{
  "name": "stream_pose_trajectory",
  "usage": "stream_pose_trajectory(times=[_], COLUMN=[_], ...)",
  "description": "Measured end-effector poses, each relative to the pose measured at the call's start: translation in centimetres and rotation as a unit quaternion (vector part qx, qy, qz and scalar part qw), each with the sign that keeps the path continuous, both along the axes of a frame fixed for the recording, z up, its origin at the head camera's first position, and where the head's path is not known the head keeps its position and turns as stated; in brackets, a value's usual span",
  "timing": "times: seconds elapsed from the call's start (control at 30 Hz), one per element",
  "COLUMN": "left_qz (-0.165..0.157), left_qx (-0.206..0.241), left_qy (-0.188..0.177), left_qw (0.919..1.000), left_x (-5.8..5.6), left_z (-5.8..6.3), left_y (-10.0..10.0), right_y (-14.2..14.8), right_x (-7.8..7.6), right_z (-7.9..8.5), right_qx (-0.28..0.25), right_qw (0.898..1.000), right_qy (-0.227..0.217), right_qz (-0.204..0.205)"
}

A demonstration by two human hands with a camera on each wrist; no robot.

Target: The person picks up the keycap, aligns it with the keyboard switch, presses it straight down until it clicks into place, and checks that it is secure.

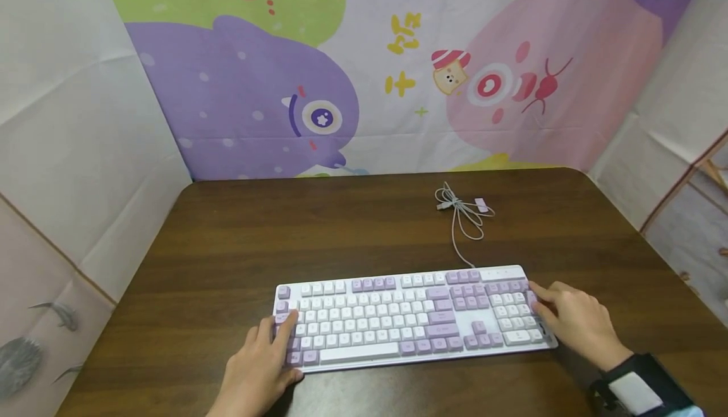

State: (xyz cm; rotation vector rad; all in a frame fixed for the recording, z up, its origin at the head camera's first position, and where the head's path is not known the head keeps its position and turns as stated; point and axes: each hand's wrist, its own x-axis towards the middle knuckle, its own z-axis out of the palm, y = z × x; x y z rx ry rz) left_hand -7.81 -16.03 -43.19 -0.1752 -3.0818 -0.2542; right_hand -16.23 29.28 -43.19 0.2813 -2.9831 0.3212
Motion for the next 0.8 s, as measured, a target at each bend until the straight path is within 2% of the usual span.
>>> stream_pose_trajectory(times=[0.13, 0.27, 0.33, 0.4, 0.5, 0.57, 0.73, 0.8], left_qz=[-0.002, -0.004, -0.004, -0.003, -0.003, -0.005, -0.004, -0.003], left_qx=[0.001, 0.003, 0.002, 0.002, 0.0, 0.001, 0.0, 0.001], left_qy=[0.01, 0.019, 0.014, 0.007, 0.002, 0.005, 0.005, 0.001], left_qw=[1.0, 0.9998, 0.9999, 1.0, 1.0, 1.0, 1.0, 1.0], left_x=[0.0, 0.0, 0.0, 0.0, 0.0, 0.0, 0.0, 0.0], left_z=[0.0, 0.0, 0.0, 0.0, 0.0, 0.0, 0.0, 0.0], left_y=[0.0, 0.1, 0.1, 0.1, 0.1, 0.1, 0.0, 0.0], right_y=[0.3, 0.7, 0.8, 0.7, 0.3, 0.1, 0.3, 0.3], right_x=[-0.4, -1.1, -1.2, -1.1, -0.7, -0.6, -0.6, -0.5], right_z=[0.1, 0.2, 0.2, 0.1, 0.0, 0.1, 0.6, 0.6], right_qx=[-0.021, -0.072, -0.086, -0.089, -0.066, -0.049, -0.009, 0.016], right_qw=[0.999, 0.996, 0.995, 0.996, 0.997, 0.998, 0.999, 0.998], right_qy=[-0.022, -0.054, -0.049, -0.022, 0.021, 0.032, -0.018, -0.021], right_qz=[0.026, 0.018, 0.011, 0.008, 0.017, 0.028, 0.046, 0.056])
